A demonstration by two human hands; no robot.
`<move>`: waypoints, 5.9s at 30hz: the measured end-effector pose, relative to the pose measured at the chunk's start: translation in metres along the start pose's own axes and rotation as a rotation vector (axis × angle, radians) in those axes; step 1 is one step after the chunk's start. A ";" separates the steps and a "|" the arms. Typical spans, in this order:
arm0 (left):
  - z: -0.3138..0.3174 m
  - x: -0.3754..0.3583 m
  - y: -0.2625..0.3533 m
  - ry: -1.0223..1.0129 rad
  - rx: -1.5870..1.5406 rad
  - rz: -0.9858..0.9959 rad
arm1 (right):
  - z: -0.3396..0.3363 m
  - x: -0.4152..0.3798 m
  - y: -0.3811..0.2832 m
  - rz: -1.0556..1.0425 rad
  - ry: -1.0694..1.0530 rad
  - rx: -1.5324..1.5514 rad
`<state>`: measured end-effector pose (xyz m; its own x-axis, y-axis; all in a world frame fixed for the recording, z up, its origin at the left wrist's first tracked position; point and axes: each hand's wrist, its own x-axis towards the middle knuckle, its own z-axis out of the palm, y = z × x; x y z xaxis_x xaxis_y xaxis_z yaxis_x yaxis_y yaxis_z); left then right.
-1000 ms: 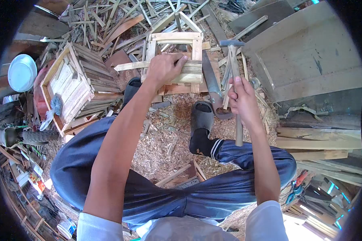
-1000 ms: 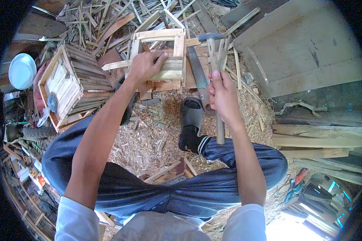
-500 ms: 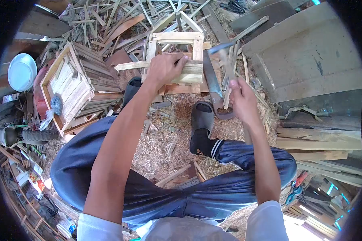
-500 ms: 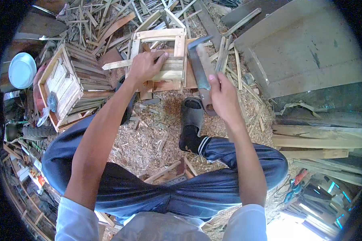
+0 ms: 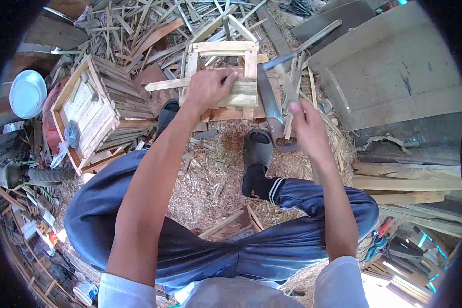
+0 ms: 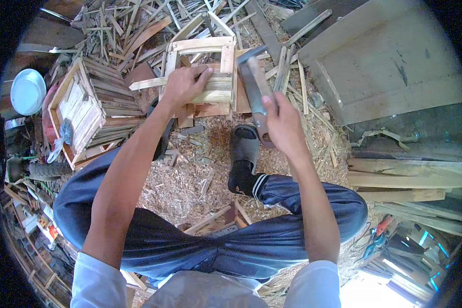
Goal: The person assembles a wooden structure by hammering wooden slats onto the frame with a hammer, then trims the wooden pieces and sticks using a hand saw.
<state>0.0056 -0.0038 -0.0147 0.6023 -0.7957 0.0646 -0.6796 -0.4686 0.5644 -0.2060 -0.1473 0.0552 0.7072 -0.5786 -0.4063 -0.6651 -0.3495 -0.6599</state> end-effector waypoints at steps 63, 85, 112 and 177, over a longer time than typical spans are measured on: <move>0.006 0.003 0.000 0.029 -0.019 0.039 | -0.071 0.038 -0.083 -0.262 -0.224 -0.655; 0.001 0.003 0.005 -0.027 -0.007 0.034 | -0.069 0.030 -0.079 -0.219 -0.163 -0.572; -0.001 0.001 0.006 -0.036 0.034 0.000 | -0.057 0.024 -0.060 -0.272 -0.090 -0.458; 0.005 0.002 0.001 0.007 -0.009 0.029 | 0.000 -0.010 -0.043 -0.098 0.078 -0.292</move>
<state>0.0039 -0.0076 -0.0185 0.5854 -0.8060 0.0871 -0.6930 -0.4418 0.5697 -0.1841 -0.1261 0.0876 0.7582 -0.5825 -0.2931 -0.6436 -0.5963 -0.4798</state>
